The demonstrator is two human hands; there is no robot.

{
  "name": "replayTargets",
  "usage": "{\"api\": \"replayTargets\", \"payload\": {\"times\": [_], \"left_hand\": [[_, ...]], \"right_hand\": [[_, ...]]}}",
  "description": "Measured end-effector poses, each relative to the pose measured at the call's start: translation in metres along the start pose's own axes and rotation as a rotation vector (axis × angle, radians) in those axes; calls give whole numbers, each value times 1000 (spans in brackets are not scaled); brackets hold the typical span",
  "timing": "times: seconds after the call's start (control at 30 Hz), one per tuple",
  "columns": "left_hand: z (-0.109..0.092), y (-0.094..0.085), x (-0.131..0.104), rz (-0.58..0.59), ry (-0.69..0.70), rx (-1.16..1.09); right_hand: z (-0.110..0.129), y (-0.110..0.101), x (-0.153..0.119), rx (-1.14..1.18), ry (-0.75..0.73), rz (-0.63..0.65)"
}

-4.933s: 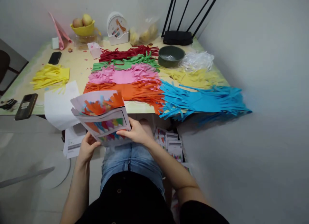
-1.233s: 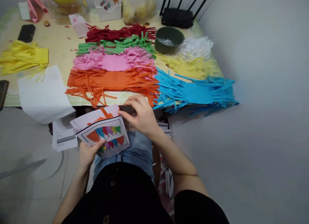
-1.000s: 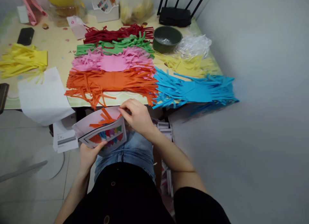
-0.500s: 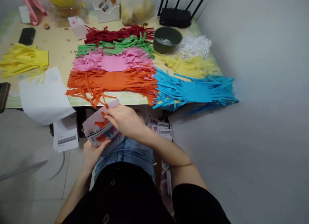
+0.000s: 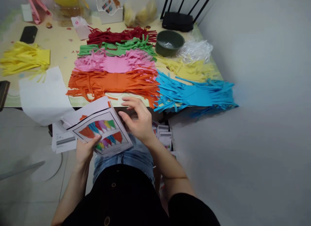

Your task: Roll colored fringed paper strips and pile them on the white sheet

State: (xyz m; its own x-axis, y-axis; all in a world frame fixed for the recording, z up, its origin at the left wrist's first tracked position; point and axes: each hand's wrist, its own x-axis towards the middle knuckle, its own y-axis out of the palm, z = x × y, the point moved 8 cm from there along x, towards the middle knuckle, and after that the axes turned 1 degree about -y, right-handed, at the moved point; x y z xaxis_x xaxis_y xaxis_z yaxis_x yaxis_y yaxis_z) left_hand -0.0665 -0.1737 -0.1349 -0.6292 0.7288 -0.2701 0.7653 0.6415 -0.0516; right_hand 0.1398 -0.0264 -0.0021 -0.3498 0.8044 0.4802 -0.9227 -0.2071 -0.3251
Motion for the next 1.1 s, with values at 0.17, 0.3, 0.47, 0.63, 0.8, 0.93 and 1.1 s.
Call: {"api": "replayTargets", "payload": {"times": [0.17, 0.3, 0.47, 0.63, 0.8, 0.93, 1.1], "left_hand": [[-9, 12, 6, 164, -46, 38], [-43, 11, 10, 54, 178, 8], [-69, 12, 15, -12, 390, -33], [-71, 9, 21, -19, 422, 22], [-59, -2, 26, -48, 319, 36], [-53, -7, 33, -20, 193, 31], [-61, -5, 39, 42, 123, -50]], "right_hand": [[-43, 28, -9, 252, 259, 74], [-54, 34, -13, 273, 298, 12], [-62, 30, -15, 268, 329, -43], [-67, 28, -20, 327, 390, -66], [-75, 26, -26, 303, 466, -40], [-81, 25, -26, 352, 484, 47], [-84, 23, -21, 438, 479, 128]]}}
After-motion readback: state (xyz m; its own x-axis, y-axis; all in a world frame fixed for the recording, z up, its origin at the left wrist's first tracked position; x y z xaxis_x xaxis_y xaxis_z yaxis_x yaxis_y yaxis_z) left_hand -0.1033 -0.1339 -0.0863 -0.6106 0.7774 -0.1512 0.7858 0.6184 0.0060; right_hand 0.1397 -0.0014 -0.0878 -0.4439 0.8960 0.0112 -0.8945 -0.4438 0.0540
